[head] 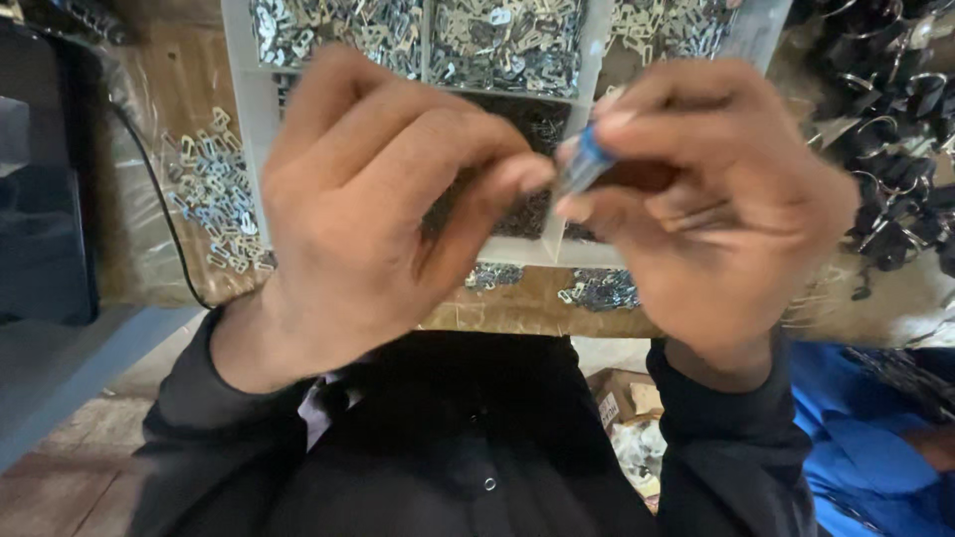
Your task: The person sits at a workbench assembling small lock cylinder components. They hold a blue-capped cylinder in one hand, pick tiny metal pins from a compartment box, insert them into the cylinder, and press them into place by hand, repeating the process and occasionally setting finished cylinders into the box.
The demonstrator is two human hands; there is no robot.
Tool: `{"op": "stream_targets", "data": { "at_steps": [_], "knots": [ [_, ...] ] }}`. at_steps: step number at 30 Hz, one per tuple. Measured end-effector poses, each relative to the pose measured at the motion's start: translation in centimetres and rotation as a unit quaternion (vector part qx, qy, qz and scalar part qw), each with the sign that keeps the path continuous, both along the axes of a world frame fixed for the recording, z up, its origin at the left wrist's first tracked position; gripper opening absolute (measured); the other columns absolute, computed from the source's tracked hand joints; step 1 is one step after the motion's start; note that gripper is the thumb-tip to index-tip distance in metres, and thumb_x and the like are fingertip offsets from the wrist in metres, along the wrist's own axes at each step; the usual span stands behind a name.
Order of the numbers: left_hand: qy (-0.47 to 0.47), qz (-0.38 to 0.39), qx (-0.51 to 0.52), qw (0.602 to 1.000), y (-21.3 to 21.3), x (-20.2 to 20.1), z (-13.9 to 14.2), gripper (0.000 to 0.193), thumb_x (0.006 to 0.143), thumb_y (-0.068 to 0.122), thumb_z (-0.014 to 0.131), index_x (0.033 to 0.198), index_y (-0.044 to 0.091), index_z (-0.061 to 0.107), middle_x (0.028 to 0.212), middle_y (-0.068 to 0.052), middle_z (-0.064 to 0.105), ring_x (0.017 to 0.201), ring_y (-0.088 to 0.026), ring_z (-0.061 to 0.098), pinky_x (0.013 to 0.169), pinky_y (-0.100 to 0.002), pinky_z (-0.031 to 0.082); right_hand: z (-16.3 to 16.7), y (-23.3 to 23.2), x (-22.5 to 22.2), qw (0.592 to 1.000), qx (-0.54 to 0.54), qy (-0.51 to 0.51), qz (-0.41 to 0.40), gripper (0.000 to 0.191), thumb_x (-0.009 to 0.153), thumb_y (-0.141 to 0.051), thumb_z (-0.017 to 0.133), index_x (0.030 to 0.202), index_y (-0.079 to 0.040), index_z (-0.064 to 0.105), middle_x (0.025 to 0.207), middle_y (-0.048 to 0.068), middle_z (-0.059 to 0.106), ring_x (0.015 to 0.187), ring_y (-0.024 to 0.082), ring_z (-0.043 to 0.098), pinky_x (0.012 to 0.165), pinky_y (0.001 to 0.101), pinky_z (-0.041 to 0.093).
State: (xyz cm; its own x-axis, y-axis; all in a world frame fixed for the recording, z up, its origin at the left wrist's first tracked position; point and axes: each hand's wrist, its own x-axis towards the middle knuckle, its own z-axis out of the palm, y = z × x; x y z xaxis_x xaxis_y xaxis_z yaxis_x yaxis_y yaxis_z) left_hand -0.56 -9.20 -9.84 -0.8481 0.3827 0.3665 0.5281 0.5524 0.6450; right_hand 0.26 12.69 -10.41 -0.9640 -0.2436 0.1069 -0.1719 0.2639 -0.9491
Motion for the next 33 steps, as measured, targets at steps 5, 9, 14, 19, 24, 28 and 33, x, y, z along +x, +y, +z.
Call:
{"op": "stream_targets", "data": {
  "at_steps": [5,9,14,19,24,28,33],
  "knots": [
    [0.009,-0.024,-0.172,0.985,1.1,-0.4,0.4,0.02,0.083,0.021,0.088,0.092,0.008,0.075,0.088,-0.002,0.067,0.092,-0.028,0.056,0.081,-0.042,0.047,-0.1,0.4,0.5,0.997,-0.059,-0.044,-0.036,0.034,0.096,-0.002,0.086,0.121,0.003,0.063,0.126,0.016,0.065,0.102,0.013,0.075,0.083,0.0197,0.066],
    [-0.04,-0.038,-0.03,0.998,0.1,0.1,-0.1,0.015,0.096,0.008,0.082,0.107,0.007,0.072,0.104,-0.003,0.067,0.097,-0.027,0.053,0.086,-0.037,0.047,-0.4,0.8,0.3,0.999,0.021,0.023,-0.014,0.036,0.091,0.003,0.087,0.118,0.008,0.063,0.123,0.022,0.067,0.098,0.016,0.072,0.078,0.0216,0.063],
    [-0.083,-0.029,0.073,0.993,-1.1,1.1,-0.7,0.015,0.106,0.008,0.083,0.115,0.009,0.071,0.107,-0.001,0.071,0.093,-0.022,0.056,0.079,-0.033,0.047,-1.4,0.6,0.0,0.999,-0.021,0.042,-0.002,0.033,0.088,0.001,0.087,0.111,0.007,0.064,0.123,0.021,0.065,0.097,0.019,0.074,0.079,0.0231,0.067],
    [-0.093,-0.022,0.09,0.991,-0.7,1.4,-0.8,0.017,0.109,0.005,0.073,0.123,0.012,0.07,0.117,0.001,0.069,0.101,-0.019,0.056,0.083,-0.029,0.045,-1.2,0.5,0.6,0.996,-0.076,-0.036,-0.021,0.034,0.087,-0.002,0.085,0.106,0.008,0.059,0.12,0.02,0.061,0.096,0.017,0.072,0.08,0.0233,0.069],
    [-0.081,-0.037,0.096,0.991,-0.6,1.2,-0.7,0.014,0.108,0.009,0.077,0.121,0.01,0.071,0.115,0.0,0.069,0.097,-0.021,0.054,0.085,-0.032,0.045,-0.8,0.4,0.8,0.998,-0.064,-0.025,0.0,0.034,0.09,-0.003,0.085,0.106,0.006,0.056,0.114,0.018,0.062,0.095,0.014,0.071,0.082,0.0221,0.067],
    [-0.078,-0.041,0.09,0.992,-0.7,1.3,-1.0,0.015,0.108,0.009,0.078,0.122,0.012,0.072,0.116,0.001,0.069,0.097,-0.02,0.053,0.085,-0.03,0.045,-1.0,0.3,0.5,0.998,-0.06,-0.013,0.004,0.031,0.087,-0.003,0.084,0.1,0.005,0.056,0.109,0.018,0.063,0.092,0.013,0.071,0.078,0.0225,0.067],
    [-0.08,-0.051,0.085,0.992,-0.9,1.3,-1.1,0.018,0.102,0.008,0.082,0.117,0.011,0.073,0.112,0.0,0.07,0.096,-0.022,0.054,0.083,-0.031,0.045,-0.8,0.3,0.4,0.999,-0.038,0.014,0.011,0.029,0.086,-0.002,0.085,0.096,0.004,0.059,0.11,0.018,0.063,0.092,0.015,0.071,0.08,0.0251,0.067]
  ]
}}
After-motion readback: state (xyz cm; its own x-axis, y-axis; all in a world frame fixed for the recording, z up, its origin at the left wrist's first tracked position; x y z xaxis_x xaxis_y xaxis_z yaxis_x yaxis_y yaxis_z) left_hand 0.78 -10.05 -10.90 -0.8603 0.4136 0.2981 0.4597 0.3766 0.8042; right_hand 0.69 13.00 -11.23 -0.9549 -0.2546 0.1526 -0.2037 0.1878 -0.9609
